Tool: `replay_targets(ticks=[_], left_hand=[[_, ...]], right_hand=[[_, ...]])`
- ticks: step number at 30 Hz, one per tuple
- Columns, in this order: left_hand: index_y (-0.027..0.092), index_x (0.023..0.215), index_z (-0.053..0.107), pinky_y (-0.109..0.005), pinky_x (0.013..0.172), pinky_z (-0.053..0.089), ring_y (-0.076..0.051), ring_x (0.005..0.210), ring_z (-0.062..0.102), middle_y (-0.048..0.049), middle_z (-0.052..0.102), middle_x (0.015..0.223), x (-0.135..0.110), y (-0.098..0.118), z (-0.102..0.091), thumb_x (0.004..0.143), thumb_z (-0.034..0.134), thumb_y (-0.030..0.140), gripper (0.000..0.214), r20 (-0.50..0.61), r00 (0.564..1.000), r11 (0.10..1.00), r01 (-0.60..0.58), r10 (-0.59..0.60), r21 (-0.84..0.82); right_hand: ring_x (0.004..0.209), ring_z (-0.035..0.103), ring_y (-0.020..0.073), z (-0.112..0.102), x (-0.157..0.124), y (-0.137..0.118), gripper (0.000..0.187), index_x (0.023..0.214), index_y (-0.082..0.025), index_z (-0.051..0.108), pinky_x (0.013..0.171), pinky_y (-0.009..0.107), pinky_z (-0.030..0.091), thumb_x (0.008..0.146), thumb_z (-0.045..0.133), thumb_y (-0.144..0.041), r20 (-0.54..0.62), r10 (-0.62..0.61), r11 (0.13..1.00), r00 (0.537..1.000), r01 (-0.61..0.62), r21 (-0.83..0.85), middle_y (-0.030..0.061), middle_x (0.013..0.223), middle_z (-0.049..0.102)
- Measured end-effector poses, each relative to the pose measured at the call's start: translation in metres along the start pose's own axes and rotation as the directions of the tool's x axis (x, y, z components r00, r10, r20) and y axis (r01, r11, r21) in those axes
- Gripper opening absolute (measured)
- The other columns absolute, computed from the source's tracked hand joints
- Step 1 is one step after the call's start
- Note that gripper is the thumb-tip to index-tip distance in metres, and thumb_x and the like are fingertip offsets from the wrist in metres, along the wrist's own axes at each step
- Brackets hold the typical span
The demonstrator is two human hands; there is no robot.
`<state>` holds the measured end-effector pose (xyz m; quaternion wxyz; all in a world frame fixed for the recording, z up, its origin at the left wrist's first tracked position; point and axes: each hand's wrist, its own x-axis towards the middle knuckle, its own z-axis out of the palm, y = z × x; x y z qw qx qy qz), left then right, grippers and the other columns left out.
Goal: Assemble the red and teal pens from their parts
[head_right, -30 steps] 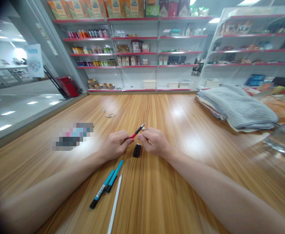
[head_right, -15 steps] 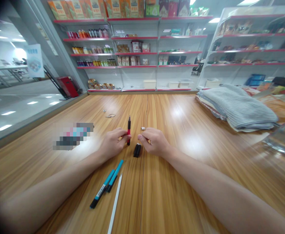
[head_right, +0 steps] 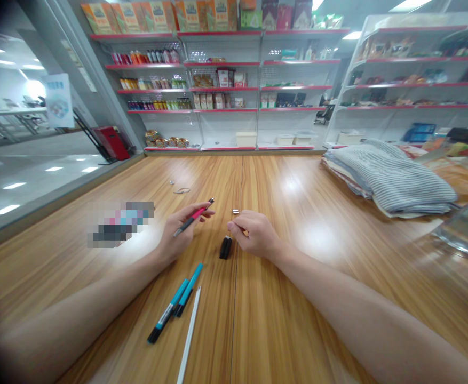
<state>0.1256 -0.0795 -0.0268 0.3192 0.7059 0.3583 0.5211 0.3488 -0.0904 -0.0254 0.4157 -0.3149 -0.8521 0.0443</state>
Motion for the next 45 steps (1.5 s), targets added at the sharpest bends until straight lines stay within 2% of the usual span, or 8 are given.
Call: replay_targets(ticks=[3, 7, 12, 17, 23, 33, 39, 45], left_hand=[[0.015, 0.121, 0.06, -0.037, 0.08, 0.053, -0.021, 0.089, 0.066, -0.0134, 0.066, 0.11, 0.005, -0.005, -0.003, 0.086, 0.051, 0.022, 0.036, -0.016, 0.992, 0.953, 0.114, -0.123, -0.28], [0.017, 0.124, 0.058, -0.038, 0.079, 0.054, -0.021, 0.086, 0.069, -0.0137, 0.063, 0.117, 0.008, -0.005, -0.004, 0.081, 0.057, 0.019, 0.043, 0.03, 0.97, 0.818, 0.22, -0.242, -0.531], [0.018, 0.129, 0.053, -0.038, 0.081, 0.056, -0.022, 0.089, 0.069, -0.0145, 0.062, 0.121, 0.01, -0.004, -0.003, 0.081, 0.053, 0.013, 0.048, 0.151, 0.915, 0.641, 0.374, -0.375, -0.671], [0.018, 0.127, 0.052, -0.036, 0.082, 0.056, -0.022, 0.092, 0.069, -0.0142, 0.062, 0.122, 0.012, -0.007, -0.005, 0.084, 0.05, 0.012, 0.044, 0.195, 0.887, 0.569, 0.424, -0.419, -0.705], [0.015, 0.116, 0.055, -0.04, 0.078, 0.056, -0.024, 0.085, 0.07, -0.016, 0.067, 0.11, 0.013, -0.009, -0.006, 0.089, 0.05, 0.026, 0.03, 0.224, 0.879, 0.566, 0.448, -0.421, -0.692], [0.013, 0.091, 0.056, -0.035, 0.073, 0.056, -0.019, 0.078, 0.069, -0.0105, 0.068, 0.095, 0.013, -0.011, -0.003, 0.085, 0.06, 0.03, 0.018, 0.18, 0.889, 0.629, 0.428, -0.42, -0.649], [0.021, 0.098, 0.044, -0.026, 0.057, 0.049, -0.013, 0.062, 0.064, -0.0021, 0.065, 0.084, 0.01, -0.011, 0.0, 0.08, 0.066, 0.021, 0.028, 0.153, 0.929, 0.701, 0.357, -0.338, -0.618], [0.024, 0.101, 0.041, -0.017, 0.044, 0.034, -0.005, 0.044, 0.043, 0.0051, 0.055, 0.066, 0.013, -0.007, -0.002, 0.082, 0.06, 0.022, 0.027, 0.124, 0.898, 0.678, 0.404, -0.422, -0.614]], right_hand=[[0.06, 0.045, 0.0122, 0.0, 0.0, 0.001, 0.024, 0.074, -0.015, 0.064, 0.059, 0.027, 0.035, 0.091, 0.049, -0.023, 0.003, 0.011, 1.0, 1.0, -0.011, -0.003, 0.0008, 0.06, 0.048], [0.06, 0.044, 0.0122, 0.0, -0.002, 0.002, 0.024, 0.074, -0.015, 0.064, 0.059, 0.027, 0.034, 0.091, 0.049, -0.024, 0.008, 0.029, 1.0, 1.0, -0.029, -0.01, 0.0006, 0.06, 0.047], [0.06, 0.045, 0.0122, 0.0, -0.003, 0.003, 0.024, 0.074, -0.016, 0.064, 0.06, 0.027, 0.034, 0.091, 0.049, -0.025, 0.019, 0.041, 0.999, 0.999, -0.041, -0.012, 0.0007, 0.06, 0.048], [0.059, 0.044, 0.0121, 0.0, -0.002, 0.003, 0.025, 0.074, -0.016, 0.065, 0.059, 0.027, 0.034, 0.091, 0.049, -0.025, 0.025, 0.051, 0.999, 0.998, -0.05, -0.018, 0.0006, 0.059, 0.048], [0.057, 0.045, 0.0117, 0.0, -0.002, 0.003, 0.027, 0.072, -0.016, 0.064, 0.059, 0.026, 0.034, 0.092, 0.048, -0.027, 0.032, 0.043, 0.999, 0.999, -0.042, -0.027, 0.0005, 0.058, 0.049], [0.056, 0.046, 0.0117, 0.001, -0.004, 0.004, 0.027, 0.072, -0.016, 0.063, 0.058, 0.026, 0.034, 0.091, 0.048, -0.027, 0.037, 0.058, 0.998, 0.998, -0.057, -0.024, 0.0011, 0.058, 0.051], [0.055, 0.044, 0.011, 0.0, -0.003, 0.004, 0.028, 0.071, -0.016, 0.063, 0.057, 0.026, 0.032, 0.091, 0.048, -0.027, 0.051, 0.058, 0.998, 0.997, -0.057, -0.028, 0.0005, 0.057, 0.049], [0.055, 0.044, 0.0109, 0.001, -0.004, 0.004, 0.03, 0.069, -0.016, 0.063, 0.056, 0.025, 0.032, 0.091, 0.048, -0.028, 0.039, 0.062, 0.998, 0.997, -0.062, -0.022, 0.0004, 0.056, 0.05]])
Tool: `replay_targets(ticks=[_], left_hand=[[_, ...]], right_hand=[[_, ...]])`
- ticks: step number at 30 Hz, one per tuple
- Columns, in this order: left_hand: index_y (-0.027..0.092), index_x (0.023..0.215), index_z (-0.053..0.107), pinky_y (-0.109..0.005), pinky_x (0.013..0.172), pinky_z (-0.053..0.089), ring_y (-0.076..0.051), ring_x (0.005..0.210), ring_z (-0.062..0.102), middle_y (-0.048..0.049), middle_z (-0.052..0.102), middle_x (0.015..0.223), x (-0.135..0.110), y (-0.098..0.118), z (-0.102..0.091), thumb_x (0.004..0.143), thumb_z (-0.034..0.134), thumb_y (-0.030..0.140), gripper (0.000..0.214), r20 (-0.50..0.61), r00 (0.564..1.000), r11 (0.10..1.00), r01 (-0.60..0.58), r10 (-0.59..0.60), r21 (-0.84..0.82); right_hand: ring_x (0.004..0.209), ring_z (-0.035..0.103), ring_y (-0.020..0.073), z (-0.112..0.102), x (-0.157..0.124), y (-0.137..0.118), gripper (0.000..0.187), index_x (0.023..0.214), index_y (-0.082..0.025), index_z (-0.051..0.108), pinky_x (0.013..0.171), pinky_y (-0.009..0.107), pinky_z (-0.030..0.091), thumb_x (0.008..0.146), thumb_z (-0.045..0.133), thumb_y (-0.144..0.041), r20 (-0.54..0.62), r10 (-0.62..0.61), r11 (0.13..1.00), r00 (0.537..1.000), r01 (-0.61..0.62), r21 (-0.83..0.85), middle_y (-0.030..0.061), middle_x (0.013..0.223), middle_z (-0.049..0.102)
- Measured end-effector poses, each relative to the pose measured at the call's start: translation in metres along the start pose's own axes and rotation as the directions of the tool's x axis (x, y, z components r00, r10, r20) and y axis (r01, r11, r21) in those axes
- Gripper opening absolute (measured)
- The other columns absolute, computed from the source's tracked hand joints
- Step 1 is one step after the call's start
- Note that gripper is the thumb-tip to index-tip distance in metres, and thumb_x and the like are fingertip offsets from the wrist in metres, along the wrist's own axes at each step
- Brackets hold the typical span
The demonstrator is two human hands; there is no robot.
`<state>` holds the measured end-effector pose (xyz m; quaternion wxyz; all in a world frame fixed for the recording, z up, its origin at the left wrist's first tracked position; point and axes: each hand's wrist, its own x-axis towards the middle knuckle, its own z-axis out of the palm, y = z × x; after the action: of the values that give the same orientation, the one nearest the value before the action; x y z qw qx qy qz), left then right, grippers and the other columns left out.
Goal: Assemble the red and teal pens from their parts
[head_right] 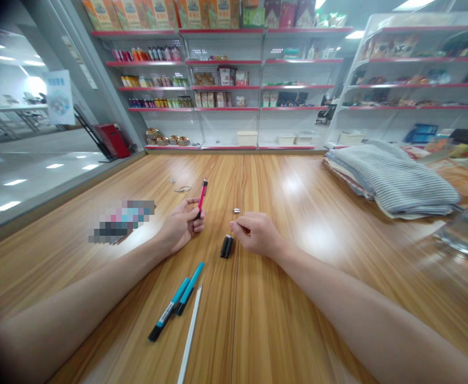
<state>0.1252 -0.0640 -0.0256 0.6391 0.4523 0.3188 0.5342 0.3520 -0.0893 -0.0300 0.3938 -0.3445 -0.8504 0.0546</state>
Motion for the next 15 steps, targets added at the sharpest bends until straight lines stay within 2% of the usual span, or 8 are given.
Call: replay_targets(ticks=[4, 7, 8, 9, 10, 13, 14, 15], left_hand=[[0.023, 0.097, 0.044, -0.014, 0.038, 0.022, -0.003, 0.037, 0.032, 0.0082, 0.045, 0.057, 0.016, 0.017, -0.017, 0.085, 0.057, 0.033, 0.02, -0.138, 0.988, 0.982, -0.047, 0.073, 0.183], [0.019, 0.091, 0.047, -0.015, 0.039, 0.025, -0.004, 0.037, 0.035, 0.005, 0.051, 0.059, 0.03, 0.047, -0.047, 0.085, 0.056, 0.031, 0.016, -0.272, 0.953, 0.906, -0.009, 0.136, 0.424], [0.017, 0.089, 0.05, -0.016, 0.04, 0.027, -0.005, 0.04, 0.04, 0.0024, 0.055, 0.062, 0.034, 0.06, -0.061, 0.084, 0.057, 0.028, 0.014, -0.296, 0.942, 0.85, 0.023, 0.158, 0.526], [0.014, 0.085, 0.053, -0.017, 0.042, 0.029, -0.006, 0.043, 0.043, 0.0014, 0.056, 0.062, 0.036, 0.073, -0.076, 0.083, 0.059, 0.026, 0.014, -0.326, 0.924, 0.753, 0.065, 0.203, 0.654], [0.012, 0.082, 0.057, -0.017, 0.044, 0.03, -0.007, 0.045, 0.043, 0.0023, 0.054, 0.058, 0.037, 0.087, -0.093, 0.081, 0.063, 0.026, 0.016, -0.357, 0.898, 0.612, 0.135, 0.256, 0.779], [0.007, 0.076, 0.063, -0.017, 0.046, 0.021, -0.007, 0.045, 0.036, 0.0055, 0.044, 0.046, 0.035, 0.124, -0.146, 0.076, 0.07, 0.021, 0.016, -0.411, 0.855, 0.493, 0.222, 0.317, 0.841], [0.007, 0.069, 0.063, -0.018, 0.046, 0.017, -0.007, 0.043, 0.029, 0.0067, 0.037, 0.04, 0.034, 0.133, -0.164, 0.072, 0.074, 0.019, 0.016, -0.454, 0.812, 0.39, 0.31, 0.366, 0.867], [0.007, 0.065, 0.063, -0.018, 0.046, 0.015, -0.007, 0.042, 0.026, 0.0072, 0.034, 0.037, 0.032, 0.139, -0.18, 0.068, 0.076, 0.015, 0.015, -0.46, 0.804, 0.324, 0.351, 0.376, 0.878]], right_hand=[[0.054, 0.045, 0.011, 0.0, -0.001, 0.0, 0.029, 0.069, -0.016, 0.063, 0.056, 0.026, 0.033, 0.092, 0.048, -0.028, 0.01, 0.007, 1.0, 1.0, -0.007, 0.014, 0.0006, 0.056, 0.051], [0.053, 0.046, 0.0109, 0.0, -0.001, 0.001, 0.029, 0.069, -0.016, 0.063, 0.056, 0.026, 0.033, 0.092, 0.048, -0.027, 0.012, 0.015, 1.0, 1.0, -0.016, 0.019, 0.0008, 0.056, 0.052], [0.054, 0.046, 0.0108, 0.0, -0.001, 0.001, 0.03, 0.069, -0.016, 0.062, 0.056, 0.025, 0.033, 0.092, 0.048, -0.028, 0.012, 0.017, 1.0, 1.0, -0.017, 0.019, 0.0009, 0.057, 0.053], [0.053, 0.046, 0.0108, 0.0, -0.001, 0.001, 0.03, 0.068, -0.016, 0.062, 0.056, 0.025, 0.033, 0.092, 0.048, -0.028, 0.011, 0.017, 1.0, 1.0, -0.017, 0.018, 0.001, 0.057, 0.053], [0.053, 0.046, 0.0107, 0.0, -0.001, 0.001, 0.03, 0.067, -0.016, 0.061, 0.056, 0.025, 0.033, 0.092, 0.048, -0.028, 0.009, 0.016, 1.0, 1.0, -0.016, 0.017, 0.001, 0.057, 0.053], [0.053, 0.046, 0.0105, 0.001, -0.001, 0.001, 0.031, 0.066, -0.016, 0.061, 0.055, 0.025, 0.033, 0.091, 0.048, -0.028, 0.007, 0.016, 1.0, 1.0, -0.017, 0.013, 0.0006, 0.056, 0.053], [0.053, 0.046, 0.0104, 0.001, -0.001, 0.0, 0.031, 0.067, -0.016, 0.061, 0.055, 0.025, 0.033, 0.091, 0.048, -0.028, 0.01, 0.018, 1.0, 1.0, -0.018, 0.015, 0.0005, 0.056, 0.052], [0.053, 0.046, 0.0103, 0.001, 0.0, 0.0, 0.031, 0.067, -0.016, 0.061, 0.055, 0.025, 0.032, 0.091, 0.048, -0.028, 0.014, 0.02, 1.0, 1.0, -0.02, 0.017, 0.0004, 0.056, 0.052]])
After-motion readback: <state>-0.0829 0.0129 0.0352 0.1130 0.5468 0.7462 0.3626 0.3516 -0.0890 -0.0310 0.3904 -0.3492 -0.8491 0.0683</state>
